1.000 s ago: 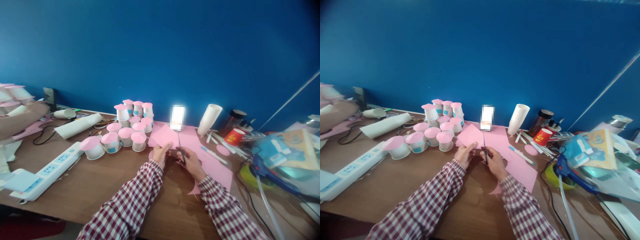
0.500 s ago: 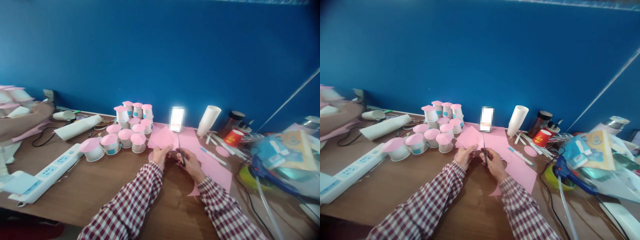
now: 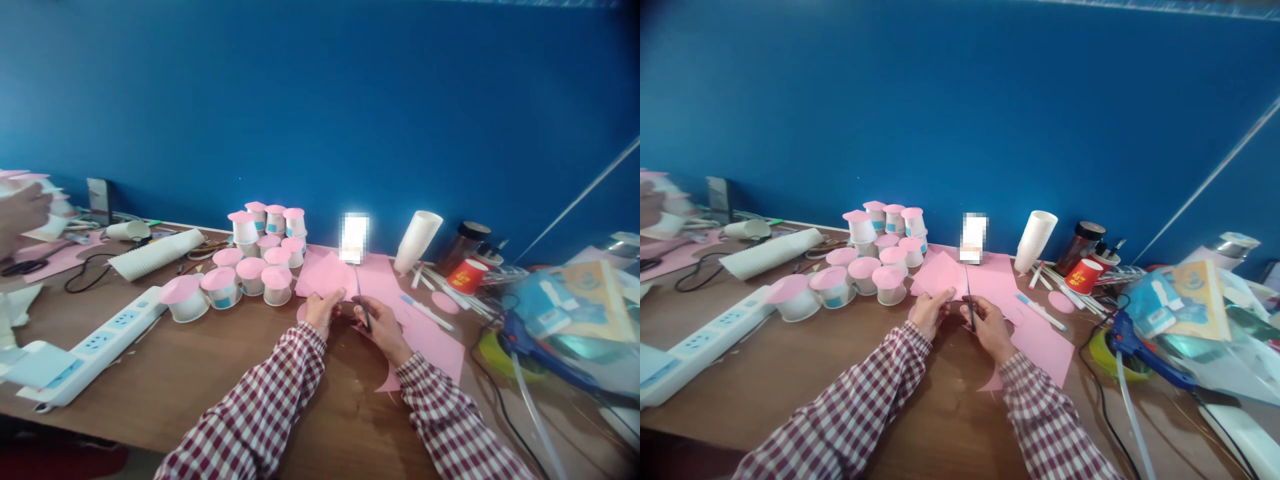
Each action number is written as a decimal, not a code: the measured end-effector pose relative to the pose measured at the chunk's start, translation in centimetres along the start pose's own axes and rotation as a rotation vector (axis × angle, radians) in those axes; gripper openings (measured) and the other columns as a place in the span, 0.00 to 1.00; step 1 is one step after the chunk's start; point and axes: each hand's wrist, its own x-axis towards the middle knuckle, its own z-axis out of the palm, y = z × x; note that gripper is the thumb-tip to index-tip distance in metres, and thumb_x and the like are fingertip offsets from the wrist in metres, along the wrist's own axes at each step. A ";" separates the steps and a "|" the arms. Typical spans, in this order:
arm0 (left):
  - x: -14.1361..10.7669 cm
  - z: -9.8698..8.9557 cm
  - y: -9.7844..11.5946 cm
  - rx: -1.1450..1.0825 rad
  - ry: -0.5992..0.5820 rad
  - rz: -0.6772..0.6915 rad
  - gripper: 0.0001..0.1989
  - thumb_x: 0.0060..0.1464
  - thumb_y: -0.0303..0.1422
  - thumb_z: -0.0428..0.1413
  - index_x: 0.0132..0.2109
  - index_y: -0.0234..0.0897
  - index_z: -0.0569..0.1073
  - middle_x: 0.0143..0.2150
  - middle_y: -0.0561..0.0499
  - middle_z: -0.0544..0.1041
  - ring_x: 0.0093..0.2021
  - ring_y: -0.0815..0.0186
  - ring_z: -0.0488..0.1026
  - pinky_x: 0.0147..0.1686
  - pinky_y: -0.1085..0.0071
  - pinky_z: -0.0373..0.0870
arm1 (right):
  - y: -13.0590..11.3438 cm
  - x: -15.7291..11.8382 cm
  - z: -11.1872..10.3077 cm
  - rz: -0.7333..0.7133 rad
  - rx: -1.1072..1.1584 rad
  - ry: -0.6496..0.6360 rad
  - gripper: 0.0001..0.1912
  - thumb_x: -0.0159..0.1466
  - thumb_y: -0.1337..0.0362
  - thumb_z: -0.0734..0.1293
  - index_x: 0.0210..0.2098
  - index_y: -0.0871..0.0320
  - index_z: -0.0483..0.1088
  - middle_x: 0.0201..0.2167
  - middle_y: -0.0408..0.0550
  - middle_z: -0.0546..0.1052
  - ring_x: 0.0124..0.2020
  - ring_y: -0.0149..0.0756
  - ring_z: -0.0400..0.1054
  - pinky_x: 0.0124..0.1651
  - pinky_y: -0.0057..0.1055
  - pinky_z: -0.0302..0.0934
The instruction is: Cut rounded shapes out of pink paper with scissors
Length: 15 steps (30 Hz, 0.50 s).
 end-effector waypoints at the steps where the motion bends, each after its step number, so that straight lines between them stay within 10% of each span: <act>1: -0.1 0.0 0.1 0.000 -0.001 -0.001 0.17 0.33 0.38 0.67 0.24 0.31 0.68 0.16 0.55 0.65 0.16 0.76 0.61 0.15 0.79 0.56 | 0.1 0.0 0.0 0.001 0.000 0.001 0.22 0.52 0.53 0.71 0.44 0.56 0.70 0.23 0.39 0.67 0.22 0.26 0.62 0.26 0.25 0.62; 15: 0.0 0.0 0.1 0.005 0.013 -0.020 0.17 0.33 0.37 0.66 0.23 0.31 0.68 0.15 0.56 0.65 0.16 0.76 0.61 0.15 0.78 0.56 | 0.0 0.0 0.0 -0.013 -0.021 0.011 0.24 0.51 0.52 0.71 0.43 0.57 0.71 0.23 0.40 0.69 0.21 0.26 0.61 0.24 0.24 0.60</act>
